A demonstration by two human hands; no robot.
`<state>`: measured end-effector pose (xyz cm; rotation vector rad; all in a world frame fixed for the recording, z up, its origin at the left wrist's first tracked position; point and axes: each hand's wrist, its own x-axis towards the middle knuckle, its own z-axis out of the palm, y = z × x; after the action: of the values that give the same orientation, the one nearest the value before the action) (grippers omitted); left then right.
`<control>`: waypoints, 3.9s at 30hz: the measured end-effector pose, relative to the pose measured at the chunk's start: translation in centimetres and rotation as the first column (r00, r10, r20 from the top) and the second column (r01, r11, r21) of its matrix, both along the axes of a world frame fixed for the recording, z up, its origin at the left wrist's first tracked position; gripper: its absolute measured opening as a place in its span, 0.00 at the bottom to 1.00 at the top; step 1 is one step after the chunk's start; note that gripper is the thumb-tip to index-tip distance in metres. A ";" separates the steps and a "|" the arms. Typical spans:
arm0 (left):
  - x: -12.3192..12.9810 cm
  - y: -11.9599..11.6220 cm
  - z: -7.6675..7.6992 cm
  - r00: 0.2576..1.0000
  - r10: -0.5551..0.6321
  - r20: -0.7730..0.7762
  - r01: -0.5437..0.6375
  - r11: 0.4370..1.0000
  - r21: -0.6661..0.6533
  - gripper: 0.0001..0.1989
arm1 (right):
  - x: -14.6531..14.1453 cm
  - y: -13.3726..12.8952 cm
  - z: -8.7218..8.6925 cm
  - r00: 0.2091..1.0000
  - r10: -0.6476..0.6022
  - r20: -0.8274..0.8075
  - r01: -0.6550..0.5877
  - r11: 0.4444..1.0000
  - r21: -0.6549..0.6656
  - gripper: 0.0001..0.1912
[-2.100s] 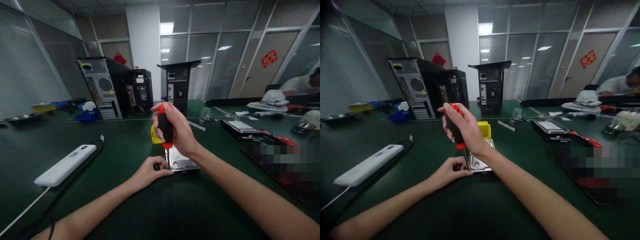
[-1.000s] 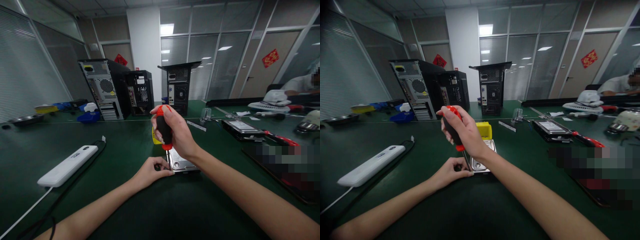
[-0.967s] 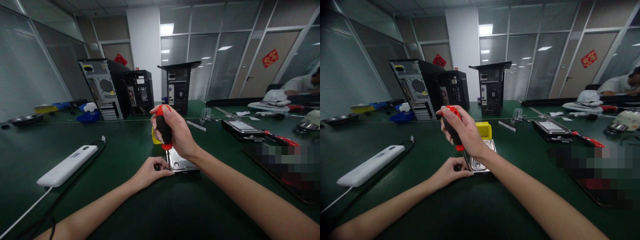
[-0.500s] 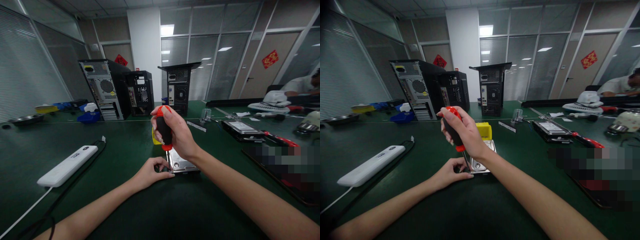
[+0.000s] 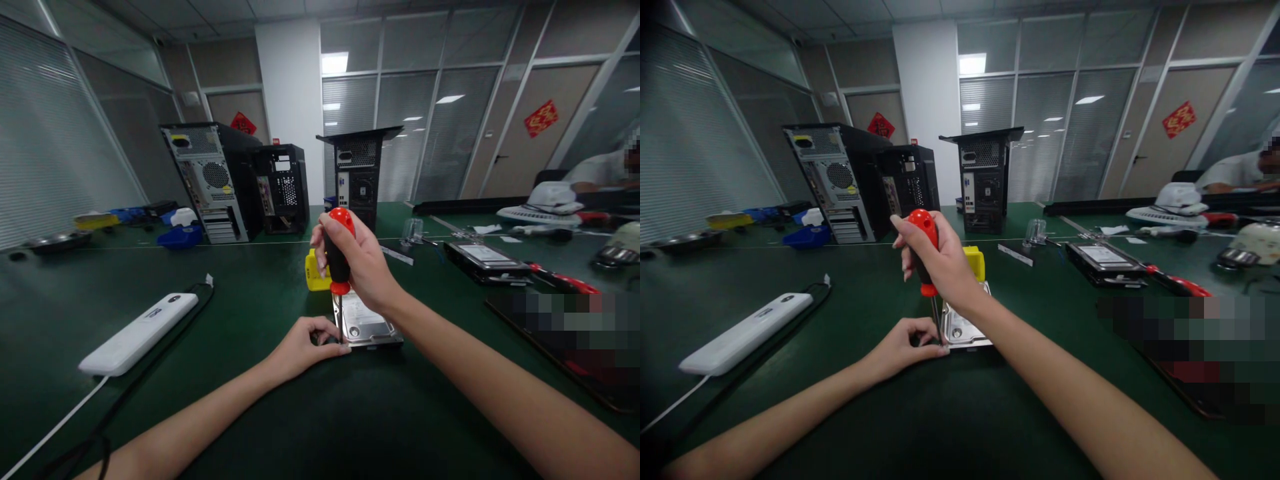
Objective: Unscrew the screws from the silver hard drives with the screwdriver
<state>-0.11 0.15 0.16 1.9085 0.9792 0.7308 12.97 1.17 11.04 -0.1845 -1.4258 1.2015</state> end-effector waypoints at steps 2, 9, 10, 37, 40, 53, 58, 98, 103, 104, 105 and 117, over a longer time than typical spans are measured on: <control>0.0 0.0 0.0 1.000 0.001 -0.001 -0.001 1.000 -0.003 0.14 | 0.1 -0.1 0.1 1.000 -0.026 0.009 0.026 1.000 -0.005 0.14; 0.1 -0.3 0.5 1.000 0.009 0.000 -0.009 0.999 -0.041 0.13 | 0.3 0.1 0.0 0.997 -0.070 -0.019 0.069 0.997 -0.043 0.14; 0.1 -0.3 0.6 1.000 0.009 0.002 -0.009 0.999 -0.047 0.13 | 0.3 0.3 0.0 0.998 -0.055 -0.032 0.054 0.998 -0.035 0.13; -0.1 0.2 -0.1 1.000 0.010 0.024 -0.007 0.993 -0.120 0.18 | 0.3 -0.2 -0.2 0.998 -0.022 0.054 0.019 0.998 0.063 0.13; -0.2 0.2 -0.2 0.999 -0.001 0.037 0.005 0.993 -0.121 0.18 | 0.4 -0.3 -0.1 0.998 -0.015 0.058 0.011 0.998 0.067 0.12; -0.1 0.0 -0.2 0.999 -0.010 0.034 0.013 0.996 -0.087 0.18 | 0.1 -0.4 -0.2 0.997 0.035 0.067 -0.041 0.995 0.086 0.10; 0.0 0.1 -0.2 0.999 0.016 0.035 -0.014 0.998 -0.061 0.17 | 0.3 0.0 0.6 0.989 0.081 0.123 -0.090 0.993 0.070 0.10; 0.5 0.4 0.1 0.996 0.042 -0.082 -0.038 0.998 0.055 0.14 | 4.1 0.3 7.8 0.526 -0.432 0.733 -0.216 0.766 0.606 0.16; 0.7 0.4 0.2 0.998 0.062 -0.025 -0.062 0.998 0.002 0.12 | 4.2 0.2 7.9 0.461 -0.518 0.721 -0.184 0.739 0.649 0.13; 0.7 0.4 0.2 0.998 0.064 -0.019 -0.064 0.998 -0.011 0.12 | 4.4 0.2 7.9 0.451 -0.506 0.735 -0.197 0.747 0.635 0.14; 0.7 0.4 0.2 0.998 0.064 -0.014 -0.064 0.998 -0.023 0.12 | 4.7 0.2 8.0 0.442 -0.487 0.753 -0.210 0.760 0.615 0.14; 0.8 0.4 0.3 0.998 0.062 0.008 -0.061 0.993 -0.101 0.12 | 6.0 -1.6 9.0 0.357 -0.428 0.830 -0.216 0.827 0.519 0.16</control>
<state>0.66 0.52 0.49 1.7915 1.0523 0.7135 18.99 -0.43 20.05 -0.6379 -2.6962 0.3935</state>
